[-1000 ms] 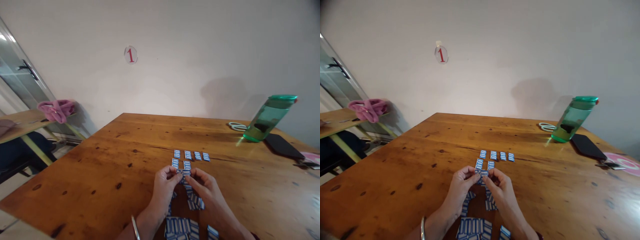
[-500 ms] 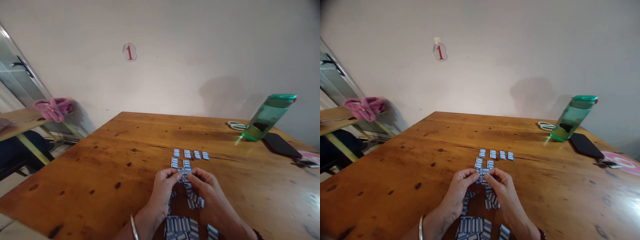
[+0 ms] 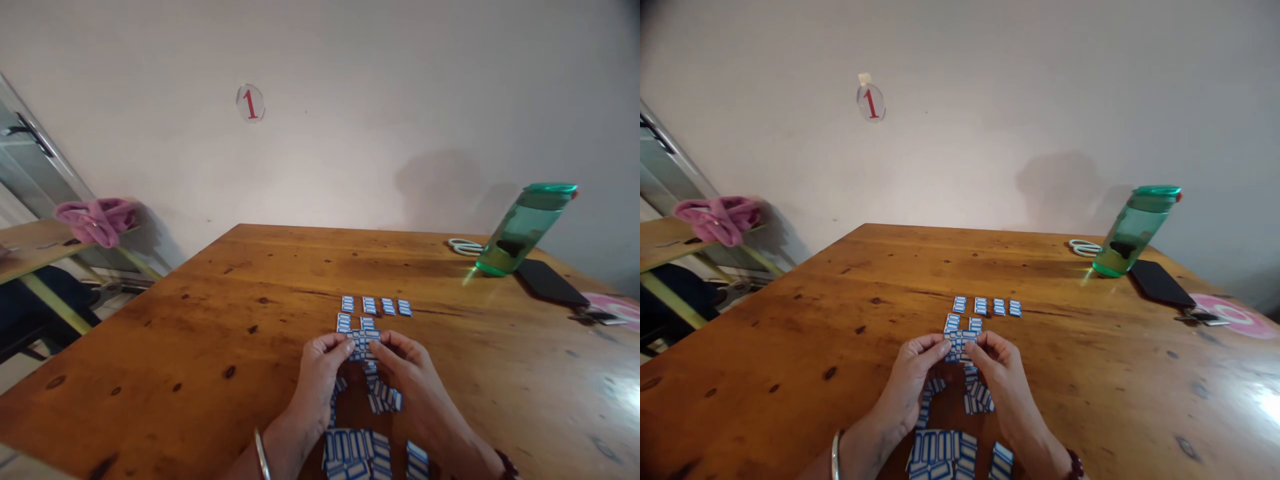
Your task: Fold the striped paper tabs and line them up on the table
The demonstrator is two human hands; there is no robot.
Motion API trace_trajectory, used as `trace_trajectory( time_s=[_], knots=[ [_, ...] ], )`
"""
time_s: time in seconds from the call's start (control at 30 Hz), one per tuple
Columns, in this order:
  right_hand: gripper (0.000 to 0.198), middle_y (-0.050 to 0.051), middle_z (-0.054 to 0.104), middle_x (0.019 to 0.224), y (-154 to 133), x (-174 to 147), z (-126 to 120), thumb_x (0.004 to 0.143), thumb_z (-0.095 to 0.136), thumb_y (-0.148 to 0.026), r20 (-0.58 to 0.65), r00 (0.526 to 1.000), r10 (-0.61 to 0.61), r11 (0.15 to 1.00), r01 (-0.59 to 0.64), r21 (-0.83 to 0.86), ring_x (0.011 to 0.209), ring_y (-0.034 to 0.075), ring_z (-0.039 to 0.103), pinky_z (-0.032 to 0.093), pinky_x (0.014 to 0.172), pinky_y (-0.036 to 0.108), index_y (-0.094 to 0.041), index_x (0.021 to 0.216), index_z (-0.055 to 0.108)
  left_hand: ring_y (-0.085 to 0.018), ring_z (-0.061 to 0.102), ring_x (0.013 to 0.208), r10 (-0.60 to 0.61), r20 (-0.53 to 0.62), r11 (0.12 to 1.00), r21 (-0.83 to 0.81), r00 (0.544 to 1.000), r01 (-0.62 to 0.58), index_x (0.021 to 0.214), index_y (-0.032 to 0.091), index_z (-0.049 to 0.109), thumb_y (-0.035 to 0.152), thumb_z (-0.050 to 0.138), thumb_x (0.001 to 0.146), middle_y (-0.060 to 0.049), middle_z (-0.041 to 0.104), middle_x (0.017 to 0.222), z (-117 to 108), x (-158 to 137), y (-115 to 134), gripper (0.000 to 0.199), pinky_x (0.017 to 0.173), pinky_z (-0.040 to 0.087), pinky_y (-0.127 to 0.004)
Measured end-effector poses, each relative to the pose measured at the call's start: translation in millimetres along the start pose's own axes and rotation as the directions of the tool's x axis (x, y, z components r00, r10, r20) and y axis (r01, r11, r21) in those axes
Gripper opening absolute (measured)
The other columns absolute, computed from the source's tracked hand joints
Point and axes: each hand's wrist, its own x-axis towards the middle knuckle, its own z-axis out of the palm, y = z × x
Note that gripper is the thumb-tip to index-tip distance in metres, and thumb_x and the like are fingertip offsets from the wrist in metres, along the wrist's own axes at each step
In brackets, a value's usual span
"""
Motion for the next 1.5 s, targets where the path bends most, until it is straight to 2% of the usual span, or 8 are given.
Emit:
trace_trajectory(
  time_s=[0.2, 0.4, 0.63, 0.93, 1.17, 1.5],
  knots=[
    [0.029, -0.003, 0.057, 0.056, -1.7, -2.3, 2.0, 0.06, 0.073, -0.04, 0.021, 1.0, -0.016, 1.0, 0.016, -0.006, 0.049, 0.01, 0.049, 0.037, 0.047, 0.021, -0.017, 0.063, 0.056, -0.011, 0.049, 0.049, -0.001, 0.037, 1.0, -0.017, 0.999, 0.001, 0.064, 0.011, 0.069, 0.036, 0.073, 0.057, -0.002, 0.058, 0.054, 0.5, -0.3, 1.2, 0.026, 0.048, 0.04, -0.022],
    [0.028, -0.002, 0.059, 0.059, 1.7, 0.2, -1.6, 0.063, 0.071, -0.04, 0.024, 0.999, -0.026, 1.0, 0.027, -0.017, 0.051, 0.012, 0.052, 0.04, 0.049, 0.024, -0.017, 0.068, 0.057, -0.012, 0.052, 0.055, -0.014, 0.1, 0.997, -0.075, 0.995, 0.021, 0.07, 0.01, 0.071, 0.035, 0.074, 0.058, -0.006, 0.064, 0.063, 0.3, 0.4, -1.8, 0.027, 0.052, 0.043, -0.024],
    [0.03, -0.001, 0.059, 0.058, 3.8, 1.3, -1.0, 0.063, 0.071, -0.043, 0.038, 0.996, -0.075, 0.995, 0.078, -0.064, 0.049, 0.012, 0.051, 0.039, 0.047, 0.024, -0.017, 0.068, 0.057, -0.012, 0.053, 0.057, -0.018, 0.112, 0.996, -0.091, 0.994, 0.028, 0.074, 0.011, 0.071, 0.034, 0.073, 0.06, -0.006, 0.066, 0.068, 0.4, 1.0, -4.8, 0.027, 0.055, 0.045, -0.024],
    [0.032, -0.006, 0.05, 0.049, -1.5, -1.1, 3.1, 0.057, 0.074, -0.043, -0.013, 0.997, -0.081, 0.992, 0.079, -0.102, 0.043, 0.007, 0.039, 0.029, 0.041, 0.02, -0.017, 0.059, 0.055, -0.008, 0.045, 0.047, -0.035, 0.059, 0.996, -0.086, 0.998, 0.04, 0.067, 0.011, 0.07, 0.036, 0.076, 0.054, -0.001, 0.058, 0.055, -0.8, 2.7, -4.3, 0.029, 0.046, 0.035, -0.02],
    [0.037, -0.002, 0.057, 0.055, 1.5, 0.9, 2.6, 0.055, 0.073, -0.05, 0.033, 0.997, -0.071, 0.996, 0.073, -0.049, 0.048, 0.012, 0.05, 0.039, 0.048, 0.024, -0.017, 0.062, 0.057, -0.01, 0.05, 0.05, -0.084, 0.077, 0.989, -0.114, 0.993, 0.092, 0.07, 0.012, 0.07, 0.036, 0.079, 0.049, -0.004, 0.063, 0.064, 1.6, 3.4, -6.6, 0.033, 0.05, 0.039, -0.022],
    [0.038, -0.003, 0.052, 0.051, 0.8, 1.1, 1.6, 0.053, 0.073, -0.049, -0.017, 0.993, -0.119, 0.983, 0.116, -0.14, 0.047, 0.009, 0.041, 0.031, 0.042, 0.021, -0.016, 0.058, 0.056, -0.009, 0.05, 0.047, 0.003, -0.009, 1.0, 0.022, 1.0, -0.002, 0.063, 0.013, 0.066, 0.034, 0.076, 0.053, 0.0, 0.06, 0.057, 1.9, 3.0, -5.2, 0.026, 0.048, 0.039, -0.021]
  ],
)
